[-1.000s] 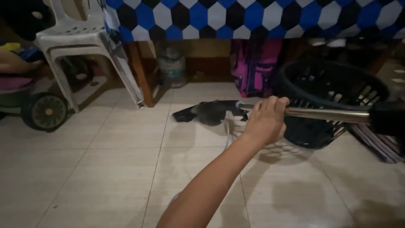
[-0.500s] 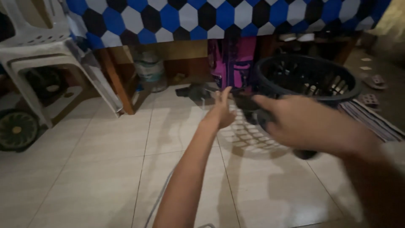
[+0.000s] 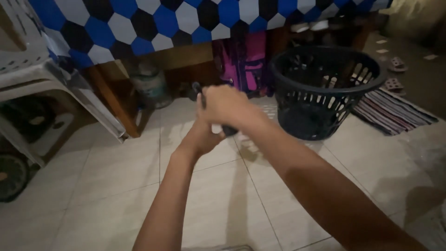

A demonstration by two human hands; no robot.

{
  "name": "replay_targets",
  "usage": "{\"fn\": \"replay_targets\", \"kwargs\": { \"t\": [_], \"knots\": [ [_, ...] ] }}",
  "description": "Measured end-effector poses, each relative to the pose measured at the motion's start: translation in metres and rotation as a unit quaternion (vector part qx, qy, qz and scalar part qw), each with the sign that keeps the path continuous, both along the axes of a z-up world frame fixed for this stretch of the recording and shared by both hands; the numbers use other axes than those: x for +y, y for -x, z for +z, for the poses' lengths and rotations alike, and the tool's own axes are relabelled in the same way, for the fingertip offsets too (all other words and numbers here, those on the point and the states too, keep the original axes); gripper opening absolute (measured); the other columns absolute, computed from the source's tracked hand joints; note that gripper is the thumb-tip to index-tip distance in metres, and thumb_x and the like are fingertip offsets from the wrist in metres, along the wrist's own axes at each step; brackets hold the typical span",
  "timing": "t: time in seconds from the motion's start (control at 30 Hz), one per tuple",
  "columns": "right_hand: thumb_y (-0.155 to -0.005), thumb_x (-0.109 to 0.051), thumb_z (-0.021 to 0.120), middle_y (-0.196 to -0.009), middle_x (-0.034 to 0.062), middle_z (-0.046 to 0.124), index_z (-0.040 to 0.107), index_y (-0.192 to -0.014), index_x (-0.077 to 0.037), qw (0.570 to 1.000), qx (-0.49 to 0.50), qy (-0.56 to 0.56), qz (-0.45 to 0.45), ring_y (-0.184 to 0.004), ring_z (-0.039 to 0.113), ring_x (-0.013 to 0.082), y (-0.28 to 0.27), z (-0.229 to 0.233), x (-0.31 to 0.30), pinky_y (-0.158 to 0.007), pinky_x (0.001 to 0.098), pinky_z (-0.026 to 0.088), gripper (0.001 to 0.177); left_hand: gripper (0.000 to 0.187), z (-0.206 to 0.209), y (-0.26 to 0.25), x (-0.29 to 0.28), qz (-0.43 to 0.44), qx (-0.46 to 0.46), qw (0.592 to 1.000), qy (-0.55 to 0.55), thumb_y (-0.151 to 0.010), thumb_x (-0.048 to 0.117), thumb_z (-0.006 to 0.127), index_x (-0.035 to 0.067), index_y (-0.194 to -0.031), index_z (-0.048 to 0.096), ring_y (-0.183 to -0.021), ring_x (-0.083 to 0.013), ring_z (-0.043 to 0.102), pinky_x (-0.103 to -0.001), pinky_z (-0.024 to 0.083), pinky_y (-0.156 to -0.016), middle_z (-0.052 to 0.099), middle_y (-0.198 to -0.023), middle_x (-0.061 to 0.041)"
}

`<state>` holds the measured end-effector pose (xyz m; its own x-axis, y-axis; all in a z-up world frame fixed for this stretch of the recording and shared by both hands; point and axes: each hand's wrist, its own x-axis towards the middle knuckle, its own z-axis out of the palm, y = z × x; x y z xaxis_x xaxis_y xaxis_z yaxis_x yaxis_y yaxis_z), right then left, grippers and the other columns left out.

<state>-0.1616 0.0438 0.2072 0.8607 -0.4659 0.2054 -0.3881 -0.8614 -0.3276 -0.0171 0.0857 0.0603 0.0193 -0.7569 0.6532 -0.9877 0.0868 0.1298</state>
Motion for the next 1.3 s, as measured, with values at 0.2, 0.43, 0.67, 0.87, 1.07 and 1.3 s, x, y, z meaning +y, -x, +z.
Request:
{"fn": "replay_targets", "kwargs": {
  "t": [0.2, 0.43, 0.67, 0.87, 1.07, 1.3],
  "knots": [
    [-0.072, -0.035, 0.075, -0.111, 0.0223, 0.07, 0.067, -0.126, -0.008, 0.999, -0.023, 0.021, 0.032, -0.105, 0.069, 0.0381, -0.037, -0.011, -0.073, -0.089, 0.0464, 0.055, 0.061, 0.125, 0.049, 0.066, 0.044, -0.02, 0.31, 0.948, -0.068, -0.08, 0.02, 0.081, 0.007, -0.159, -0.014, -0.13, -0.0387, 0.053, -0.043, 0.044, -0.108, 0.042, -0.156, -0.024],
    [-0.067, -0.032, 0.075, -0.107, 0.0193, 0.077, 0.067, -0.138, -0.017, 0.999, -0.001, 0.011, 0.037, -0.095, 0.074, 0.0322, 0.008, 0.022, -0.062, -0.087, 0.041, 0.056, 0.073, 0.116, 0.031, 0.062, 0.069, 0.059, 0.303, 0.941, -0.138, -0.084, 0.026, 0.077, 0.015, -0.161, -0.009, -0.127, -0.0393, 0.06, -0.041, 0.049, -0.105, 0.045, -0.153, -0.025],
    [-0.076, -0.029, 0.078, -0.106, 0.0187, 0.076, 0.064, -0.142, -0.024, 0.997, -0.005, 0.064, -0.04, -0.086, 0.075, 0.0294, 0.079, 0.071, -0.043, -0.082, 0.0428, 0.059, 0.068, 0.11, -0.044, -0.009, 0.072, 0.087, 0.302, 0.937, -0.154, -0.086, 0.026, 0.075, 0.015, -0.161, -0.005, -0.137, -0.0403, 0.052, -0.042, 0.044, -0.111, 0.042, -0.155, -0.027],
    [-0.093, -0.036, 0.071, -0.105, 0.0176, 0.079, 0.057, -0.152, -0.036, 0.964, 0.15, 0.108, -0.192, -0.085, 0.076, 0.0295, 0.097, 0.098, -0.001, -0.078, 0.0422, 0.065, 0.061, 0.107, -0.071, -0.046, 0.081, 0.205, 0.331, 0.889, -0.24, -0.089, 0.023, 0.069, 0.014, -0.162, -0.009, -0.136, -0.0425, 0.051, -0.044, 0.042, -0.113, 0.038, -0.157, -0.027],
    [-0.087, -0.034, 0.076, -0.109, 0.0153, 0.077, 0.064, -0.143, -0.033, 0.988, 0.047, 0.077, -0.122, -0.091, 0.075, 0.0285, 0.078, 0.068, -0.021, -0.085, 0.0435, 0.059, 0.057, 0.113, -0.1, -0.057, 0.06, 0.237, 0.294, 0.884, -0.275, -0.089, 0.027, 0.07, 0.012, -0.161, -0.015, -0.134, -0.0437, 0.053, -0.047, 0.045, -0.112, 0.042, -0.153, -0.03],
    [-0.08, -0.034, 0.074, -0.09, 0.0149, 0.079, 0.06, -0.143, -0.036, 0.99, 0.067, 0.015, -0.122, -0.081, 0.076, 0.0281, 0.05, 0.04, -0.029, -0.081, 0.0434, 0.06, 0.064, 0.11, -0.105, -0.039, 0.04, 0.208, 0.287, 0.886, -0.3, -0.09, 0.028, 0.067, 0.016, -0.162, -0.016, -0.134, -0.0458, 0.052, -0.047, 0.044, -0.112, 0.034, -0.158, -0.031]
  ]
}}
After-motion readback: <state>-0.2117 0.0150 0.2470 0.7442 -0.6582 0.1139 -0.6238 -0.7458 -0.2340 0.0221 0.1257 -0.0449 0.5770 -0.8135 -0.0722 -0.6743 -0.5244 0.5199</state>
